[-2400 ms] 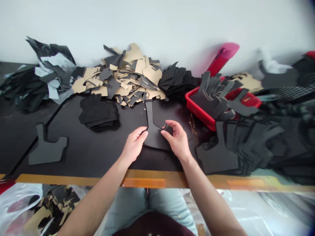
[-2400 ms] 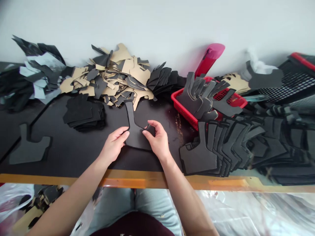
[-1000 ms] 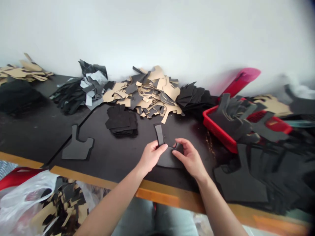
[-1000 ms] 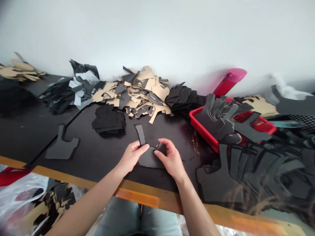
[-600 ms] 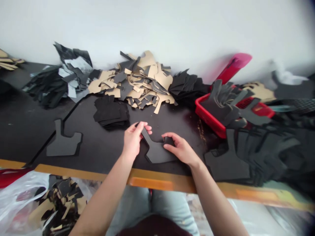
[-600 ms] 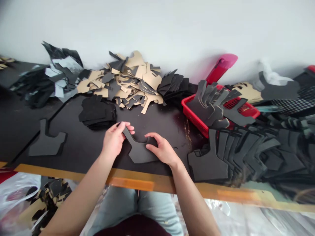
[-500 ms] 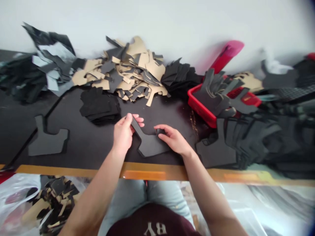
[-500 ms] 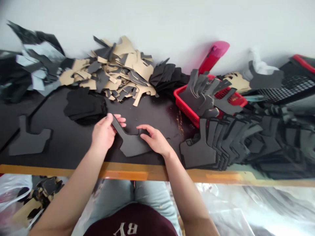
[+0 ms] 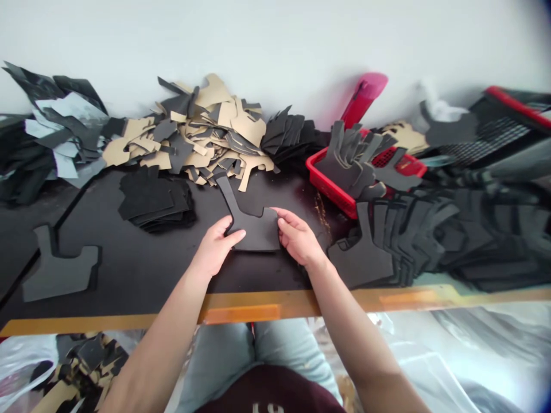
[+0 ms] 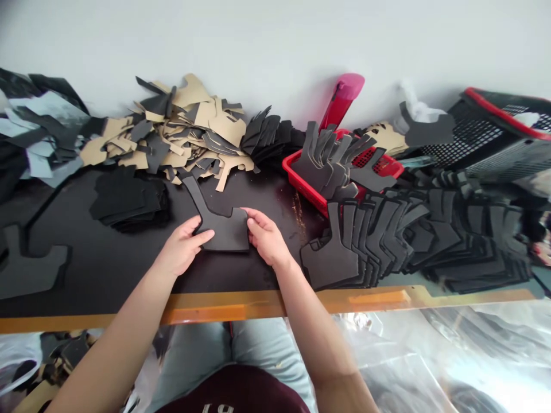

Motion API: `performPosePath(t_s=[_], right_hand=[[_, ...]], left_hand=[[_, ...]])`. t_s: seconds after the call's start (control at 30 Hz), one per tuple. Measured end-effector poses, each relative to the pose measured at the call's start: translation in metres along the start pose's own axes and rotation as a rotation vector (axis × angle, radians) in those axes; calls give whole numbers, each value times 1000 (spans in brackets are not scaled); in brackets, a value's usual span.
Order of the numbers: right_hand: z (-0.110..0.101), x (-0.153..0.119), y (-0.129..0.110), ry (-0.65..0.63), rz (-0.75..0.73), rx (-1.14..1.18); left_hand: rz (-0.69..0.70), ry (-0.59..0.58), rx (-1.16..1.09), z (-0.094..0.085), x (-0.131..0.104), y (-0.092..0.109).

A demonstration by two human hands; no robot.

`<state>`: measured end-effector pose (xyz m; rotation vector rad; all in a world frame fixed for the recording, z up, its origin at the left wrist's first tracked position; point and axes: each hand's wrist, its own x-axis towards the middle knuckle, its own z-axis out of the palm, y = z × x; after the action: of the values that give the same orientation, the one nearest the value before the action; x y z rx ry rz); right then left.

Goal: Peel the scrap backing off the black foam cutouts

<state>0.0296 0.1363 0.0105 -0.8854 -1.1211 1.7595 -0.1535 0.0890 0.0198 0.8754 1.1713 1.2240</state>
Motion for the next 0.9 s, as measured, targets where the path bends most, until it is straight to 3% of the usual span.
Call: performPosePath(t_s=[0.17, 0.5, 0.63, 0.73, 0.9], right_hand=[[-3, 0, 4, -66, -37, -21], [3, -2, -4, -34, -100, -131], [3, -1, -4, 73, -212, -329], [1, -1, -1, 197, -269, -525], [0, -10, 3, 300, -299, -867]], left_hand=[[18, 46, 28, -2, 2, 0], [45, 24, -25, 2, 2, 1], [28, 42, 24, -1, 4, -2], [19, 100, 109, -3, 6, -8], [26, 207, 236, -2, -3, -11]])
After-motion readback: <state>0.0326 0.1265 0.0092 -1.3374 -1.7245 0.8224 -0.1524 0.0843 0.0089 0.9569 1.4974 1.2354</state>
